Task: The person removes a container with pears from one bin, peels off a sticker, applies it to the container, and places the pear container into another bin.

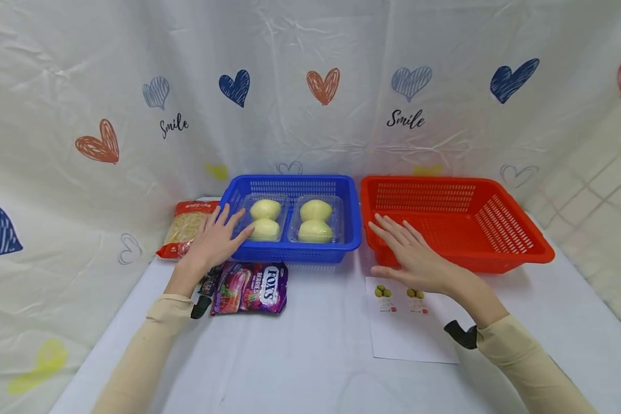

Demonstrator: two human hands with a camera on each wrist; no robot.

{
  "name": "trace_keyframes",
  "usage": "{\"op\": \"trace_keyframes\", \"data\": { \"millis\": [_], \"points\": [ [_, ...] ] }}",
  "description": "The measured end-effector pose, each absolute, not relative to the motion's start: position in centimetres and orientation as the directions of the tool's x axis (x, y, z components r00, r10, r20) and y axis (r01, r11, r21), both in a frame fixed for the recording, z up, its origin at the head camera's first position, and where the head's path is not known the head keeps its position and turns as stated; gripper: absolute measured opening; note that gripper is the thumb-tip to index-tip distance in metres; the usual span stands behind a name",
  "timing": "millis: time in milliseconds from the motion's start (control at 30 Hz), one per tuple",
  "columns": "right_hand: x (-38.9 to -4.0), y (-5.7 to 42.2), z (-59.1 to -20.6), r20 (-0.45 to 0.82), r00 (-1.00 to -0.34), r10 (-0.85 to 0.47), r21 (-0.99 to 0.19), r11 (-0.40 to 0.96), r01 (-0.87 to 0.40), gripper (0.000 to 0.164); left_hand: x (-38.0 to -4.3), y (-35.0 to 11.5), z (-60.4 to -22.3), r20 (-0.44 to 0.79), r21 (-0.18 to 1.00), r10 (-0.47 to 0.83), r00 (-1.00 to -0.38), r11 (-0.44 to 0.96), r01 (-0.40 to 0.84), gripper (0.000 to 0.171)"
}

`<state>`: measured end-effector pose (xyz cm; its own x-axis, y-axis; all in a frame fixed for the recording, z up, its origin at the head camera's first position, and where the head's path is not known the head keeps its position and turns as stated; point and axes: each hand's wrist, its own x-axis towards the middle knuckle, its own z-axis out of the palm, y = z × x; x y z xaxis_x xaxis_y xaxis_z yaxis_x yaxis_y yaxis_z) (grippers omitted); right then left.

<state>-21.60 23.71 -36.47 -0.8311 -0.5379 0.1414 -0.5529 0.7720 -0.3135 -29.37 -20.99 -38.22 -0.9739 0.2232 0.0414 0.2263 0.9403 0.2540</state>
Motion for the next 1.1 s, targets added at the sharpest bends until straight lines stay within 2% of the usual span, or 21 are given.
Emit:
{"op": "trace_keyframes", "data": {
  "millis": [267,500,700,833,967,1100],
  "points": [
    [-26.2,20.0,-33.3,0.064,-0.819,-0.570,-0.301,0.771,-0.561,0.088,-29.8,-21.0,-38.7,0.097,0.223,0.201,-0.975,0.950,0.218,0.076],
    [-33.4,15.6,-29.0,-0.046,-0.797,-0.602,-0.289,0.772,-0.566,0.079,-29.6,-20.8,-38.7,0.074,0.209,0.194,-0.978,0.956,0.205,0.074],
    [-39.1,12.2,-30.3,-0.300,-0.775,-0.557,-0.296,0.826,-0.479,0.084,-29.5,-20.7,-39.0,0.061,0.197,0.180,-0.982,0.962,0.188,0.075],
    [-40.2,11.3,-31.3,-0.445,-0.789,-0.424,-0.259,0.904,-0.341,0.092,-29.6,-20.3,-39.2,0.063,0.203,0.179,-0.982,0.961,0.188,0.074],
    [-39.4,10.8,-30.9,-0.513,-0.807,-0.292,-0.202,0.955,-0.218,0.101,-29.5,-20.4,-39.2,0.059,0.216,0.163,-0.985,0.961,0.172,0.073],
    [-39.6,10.6,-30.9,-0.502,-0.813,-0.296,-0.151,0.955,-0.255,0.101,-29.5,-20.5,-39.1,0.053,0.234,0.158,-0.986,0.958,0.166,0.073]
  ]
}}
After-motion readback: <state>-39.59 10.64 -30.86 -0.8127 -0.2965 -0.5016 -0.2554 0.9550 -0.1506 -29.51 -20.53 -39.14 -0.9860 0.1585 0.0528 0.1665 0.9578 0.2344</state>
